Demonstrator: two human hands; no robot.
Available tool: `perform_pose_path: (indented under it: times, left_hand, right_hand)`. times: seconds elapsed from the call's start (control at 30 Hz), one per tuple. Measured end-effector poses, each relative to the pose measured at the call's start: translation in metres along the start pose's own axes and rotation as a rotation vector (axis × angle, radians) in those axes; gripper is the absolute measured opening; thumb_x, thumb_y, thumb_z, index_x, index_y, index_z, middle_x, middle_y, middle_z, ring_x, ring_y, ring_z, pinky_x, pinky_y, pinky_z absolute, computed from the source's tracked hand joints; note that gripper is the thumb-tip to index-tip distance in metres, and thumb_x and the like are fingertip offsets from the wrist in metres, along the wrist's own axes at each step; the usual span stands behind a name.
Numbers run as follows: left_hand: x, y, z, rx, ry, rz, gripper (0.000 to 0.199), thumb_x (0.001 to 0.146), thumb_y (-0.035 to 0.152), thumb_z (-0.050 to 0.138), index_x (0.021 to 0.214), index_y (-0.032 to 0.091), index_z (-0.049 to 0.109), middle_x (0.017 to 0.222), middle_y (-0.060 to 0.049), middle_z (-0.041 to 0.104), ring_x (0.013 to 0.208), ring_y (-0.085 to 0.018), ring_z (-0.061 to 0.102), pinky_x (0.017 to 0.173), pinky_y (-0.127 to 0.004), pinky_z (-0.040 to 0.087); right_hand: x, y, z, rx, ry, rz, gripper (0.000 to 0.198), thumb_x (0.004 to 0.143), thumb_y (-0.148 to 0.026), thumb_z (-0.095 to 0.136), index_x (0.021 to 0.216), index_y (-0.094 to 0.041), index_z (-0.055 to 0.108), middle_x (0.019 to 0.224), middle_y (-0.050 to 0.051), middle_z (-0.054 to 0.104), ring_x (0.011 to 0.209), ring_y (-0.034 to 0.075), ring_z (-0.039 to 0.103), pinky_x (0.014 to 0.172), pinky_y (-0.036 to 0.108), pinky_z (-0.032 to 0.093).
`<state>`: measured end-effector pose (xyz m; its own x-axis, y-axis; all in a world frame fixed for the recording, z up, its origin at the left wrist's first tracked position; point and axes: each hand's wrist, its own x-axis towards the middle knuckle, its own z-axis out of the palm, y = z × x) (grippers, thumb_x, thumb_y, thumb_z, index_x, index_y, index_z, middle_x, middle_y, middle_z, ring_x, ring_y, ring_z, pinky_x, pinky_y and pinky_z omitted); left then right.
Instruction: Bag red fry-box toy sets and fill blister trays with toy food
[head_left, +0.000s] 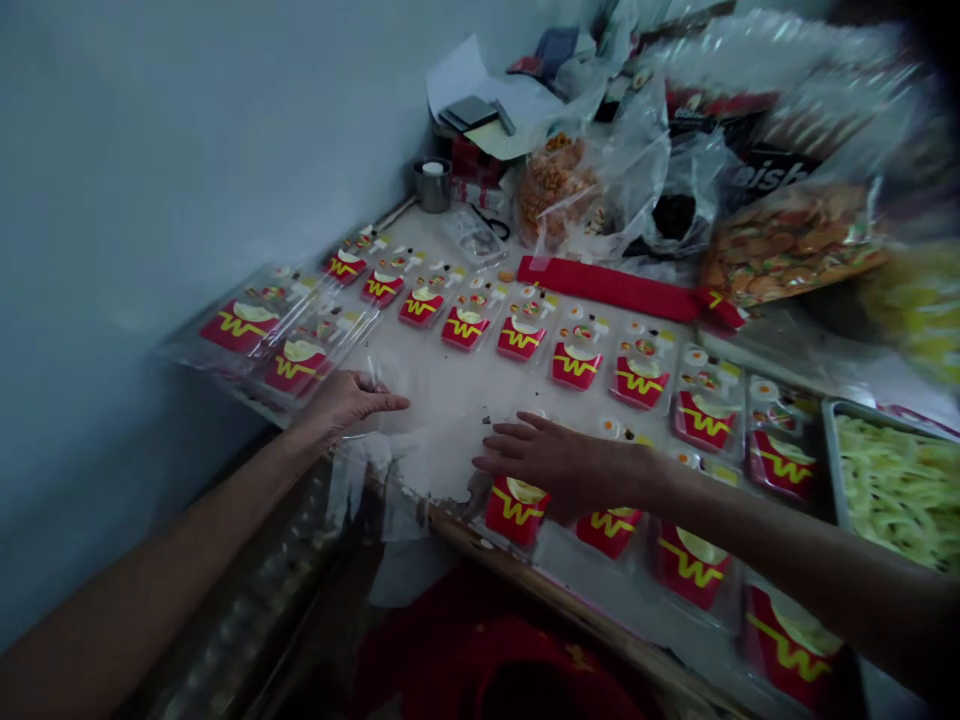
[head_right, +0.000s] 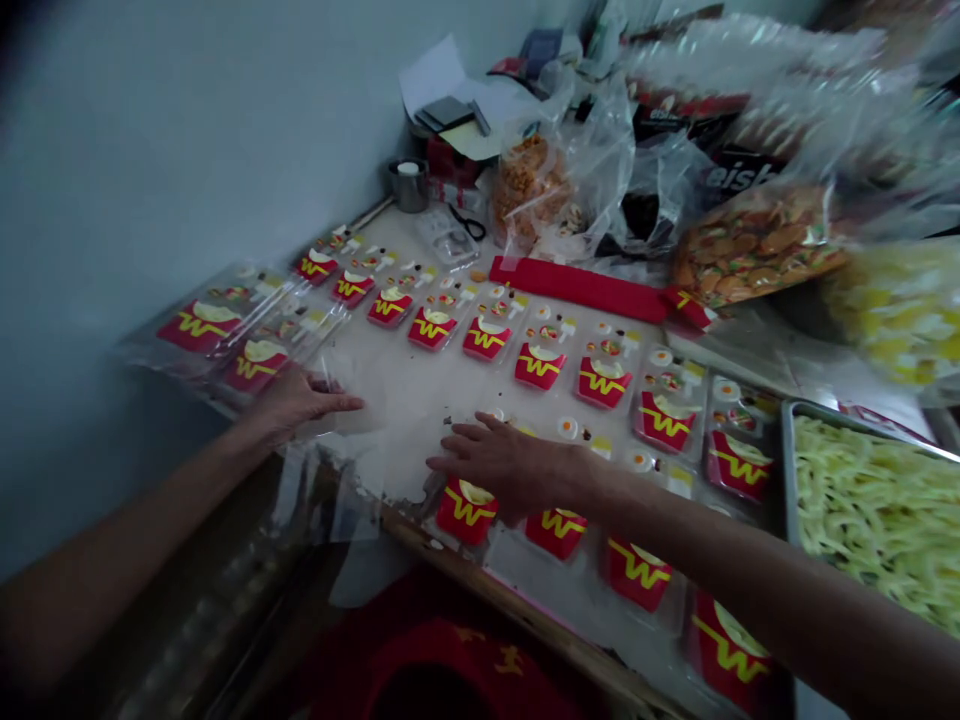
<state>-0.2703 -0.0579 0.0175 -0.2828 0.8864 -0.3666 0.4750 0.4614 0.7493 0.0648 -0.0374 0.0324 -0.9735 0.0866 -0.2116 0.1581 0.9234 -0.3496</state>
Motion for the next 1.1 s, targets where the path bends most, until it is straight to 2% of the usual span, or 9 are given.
perform_pose_path:
  times: [0.07,0.17,0.23,0.33,0.4,0.5,0.6,0.83,1.1]
  left_hand:
    - [-0.003,-0.004,-0.003,0.094,0.026,-0.029,0.048,0.047,0.055,0.088,0.061,0.017,0.062,0.051,0.004,0.053,0.046,-0.011,0.041,0.047,-0.025,0.025]
    - [-0.010,-0.002,-0.001,0.162,0.002,-0.023,0.048,0.045,0.054,0.089,0.058,0.017,0.062,0.050,0.003,0.054,0.048,-0.011,0.043,0.048,-0.025,0.026]
    - [-0.016,0.003,0.001,0.169,-0.030,0.020,0.048,0.043,0.053,0.090,0.057,0.016,0.063,0.053,0.002,0.058,0.051,-0.012,0.046,0.050,-0.024,0.029]
    - [-0.027,0.009,0.002,0.205,-0.063,0.066,0.046,0.045,0.054,0.089,0.059,0.016,0.066,0.056,0.001,0.062,0.054,-0.013,0.050,0.052,-0.024,0.032]
    - [-0.033,0.012,0.002,0.233,-0.066,0.063,0.045,0.046,0.053,0.089,0.061,0.017,0.068,0.057,0.000,0.064,0.055,-0.014,0.051,0.052,-0.025,0.033]
    - [-0.039,0.018,0.008,0.245,-0.089,0.051,0.041,0.044,0.049,0.090,0.058,0.018,0.068,0.055,0.001,0.063,0.054,-0.013,0.050,0.051,-0.025,0.031]
    - [-0.042,0.026,0.020,0.251,-0.137,0.066,0.038,0.045,0.047,0.090,0.057,0.018,0.068,0.053,0.002,0.062,0.052,-0.013,0.050,0.050,-0.025,0.030]
    - [-0.045,0.040,0.038,0.269,-0.206,0.157,0.037,0.048,0.047,0.090,0.062,0.020,0.070,0.061,0.001,0.067,0.059,-0.016,0.058,0.052,-0.025,0.035]
    - [-0.035,0.042,0.049,0.198,-0.435,0.213,0.036,0.046,0.042,0.091,0.063,0.018,0.071,0.056,0.004,0.061,0.054,-0.012,0.053,0.049,-0.023,0.034]
  right_hand:
    - [-0.001,0.002,0.009,-0.030,0.025,-0.035,0.109,0.061,-0.020,0.084,0.155,-0.018,0.028,0.146,0.017,0.047,0.140,0.034,0.033,0.118,0.056,0.016]
    - [0.008,0.002,0.017,-0.065,0.041,-0.048,0.103,0.063,-0.022,0.082,0.152,-0.014,0.032,0.133,0.016,0.056,0.129,0.032,0.044,0.117,0.054,0.017]
    - [0.014,0.001,0.011,-0.063,0.056,-0.032,0.100,0.063,-0.028,0.083,0.149,-0.012,0.036,0.125,0.015,0.059,0.120,0.031,0.050,0.115,0.053,0.023]
    - [0.013,-0.004,-0.011,-0.016,0.130,0.015,0.103,0.063,-0.033,0.084,0.151,-0.014,0.035,0.130,0.015,0.057,0.118,0.031,0.051,0.108,0.049,0.033]
    - [0.004,-0.006,-0.029,0.004,0.251,0.091,0.103,0.067,-0.037,0.082,0.154,-0.017,0.029,0.136,0.015,0.053,0.121,0.032,0.049,0.107,0.048,0.035]
    - [-0.010,-0.005,-0.051,-0.079,0.495,0.319,0.100,0.075,-0.044,0.077,0.156,-0.020,0.025,0.139,0.016,0.051,0.123,0.036,0.047,0.105,0.053,0.034]
    - [-0.014,-0.001,-0.062,-0.215,0.624,0.503,0.101,0.076,-0.044,0.076,0.157,-0.023,0.021,0.138,0.017,0.050,0.122,0.040,0.044,0.103,0.057,0.033]
    - [-0.013,0.000,-0.050,-0.318,0.580,0.580,0.105,0.072,-0.038,0.081,0.156,-0.020,0.020,0.135,0.017,0.050,0.122,0.039,0.042,0.105,0.054,0.029]
    - [-0.010,-0.004,-0.029,-0.277,0.604,0.593,0.098,0.080,-0.036,0.074,0.157,-0.021,0.016,0.133,0.017,0.052,0.122,0.040,0.042,0.104,0.055,0.030]
